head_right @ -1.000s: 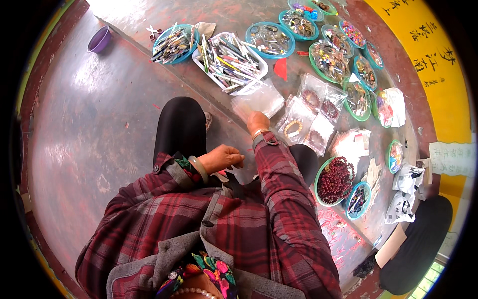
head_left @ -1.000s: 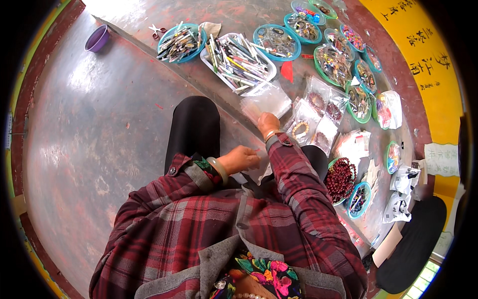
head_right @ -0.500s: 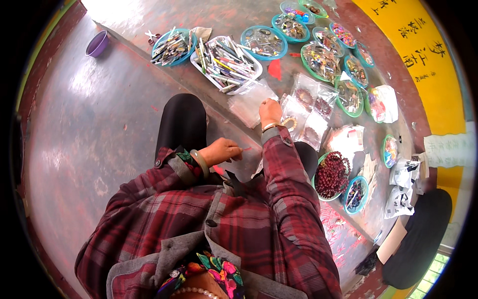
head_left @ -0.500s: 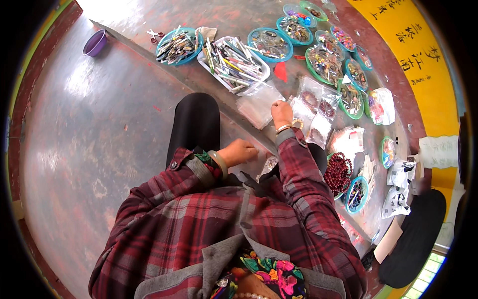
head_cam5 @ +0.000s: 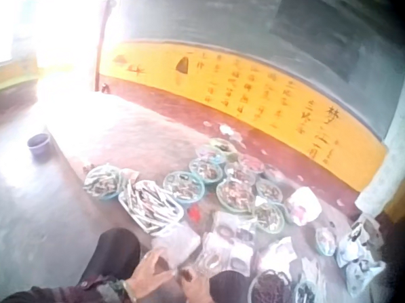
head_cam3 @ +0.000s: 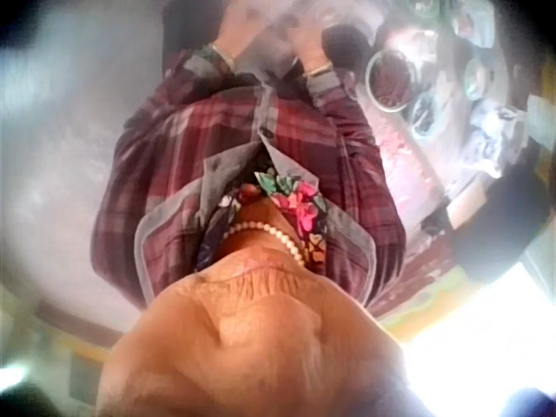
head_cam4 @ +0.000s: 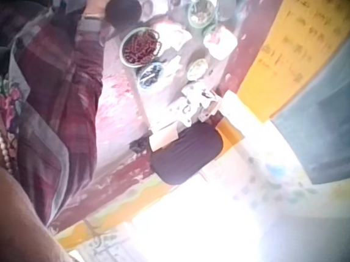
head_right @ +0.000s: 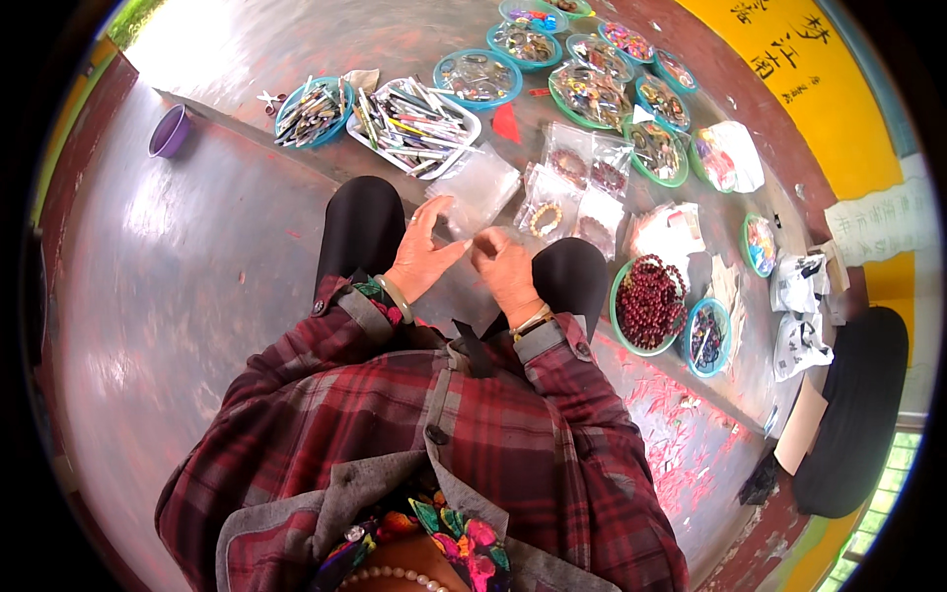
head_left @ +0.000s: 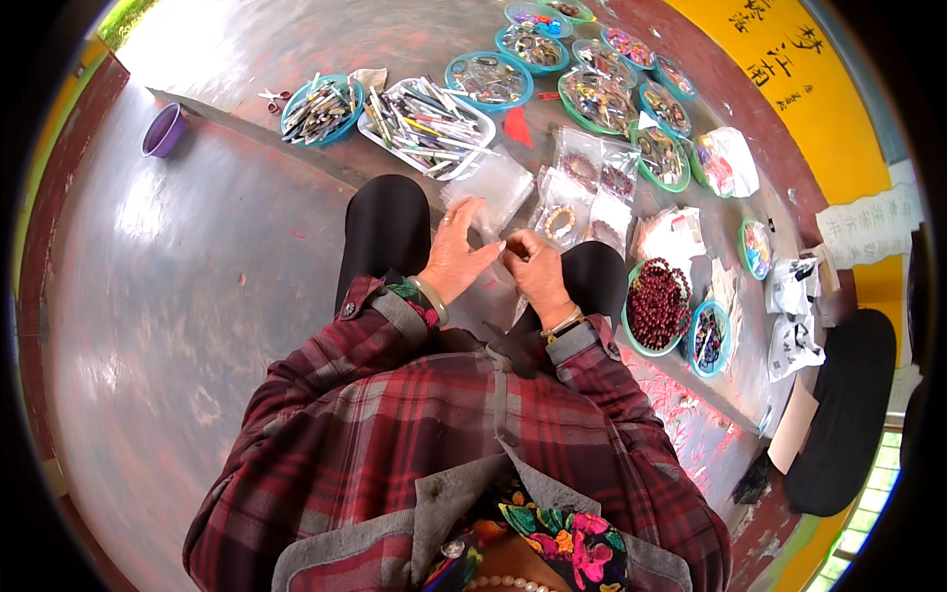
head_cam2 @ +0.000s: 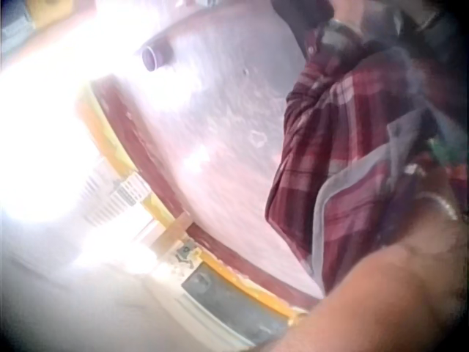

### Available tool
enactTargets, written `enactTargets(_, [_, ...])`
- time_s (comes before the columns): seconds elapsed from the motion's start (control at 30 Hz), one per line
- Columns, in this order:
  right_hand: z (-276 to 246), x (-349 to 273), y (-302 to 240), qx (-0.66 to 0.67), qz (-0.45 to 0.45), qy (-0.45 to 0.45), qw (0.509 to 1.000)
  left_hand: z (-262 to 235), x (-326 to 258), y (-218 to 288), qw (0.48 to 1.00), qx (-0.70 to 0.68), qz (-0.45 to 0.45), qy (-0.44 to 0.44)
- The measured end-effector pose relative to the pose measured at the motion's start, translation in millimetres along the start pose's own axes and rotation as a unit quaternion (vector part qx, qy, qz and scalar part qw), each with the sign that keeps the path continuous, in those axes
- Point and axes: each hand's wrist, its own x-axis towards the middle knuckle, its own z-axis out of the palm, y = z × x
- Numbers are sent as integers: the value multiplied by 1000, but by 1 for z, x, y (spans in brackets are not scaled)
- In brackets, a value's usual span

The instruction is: The person sits on the floor and repeatedly picks up small plastic bags and red beads from a bowl. They place the beads into the bags, seal them, and set the filled bags aside on the floor.

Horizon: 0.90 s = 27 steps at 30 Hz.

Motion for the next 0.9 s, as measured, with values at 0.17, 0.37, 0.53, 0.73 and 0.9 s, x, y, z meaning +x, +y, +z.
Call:
enactTargets(0.17, [-5,-13,-12,-108,-115,48,986,6,-7,-21,994,89,8,-57])
enactTargets(0.37, [-13,-13,-7,-167,-270,35,948,4,-12,-14,988,116,9,-104])
enactTargets(0.53, [-10,-17,-16,-169,-266,28,949,5,-14,-21,982,129,27,-133])
enactTargets(0.73, [-9,-13,9,-192,-199,88,957,8,-15,-24,983,124,51,-123])
enactTargets(0.9, [-3,-7,18,-171,-253,88,948,12,-21,-34,983,126,66,-115])
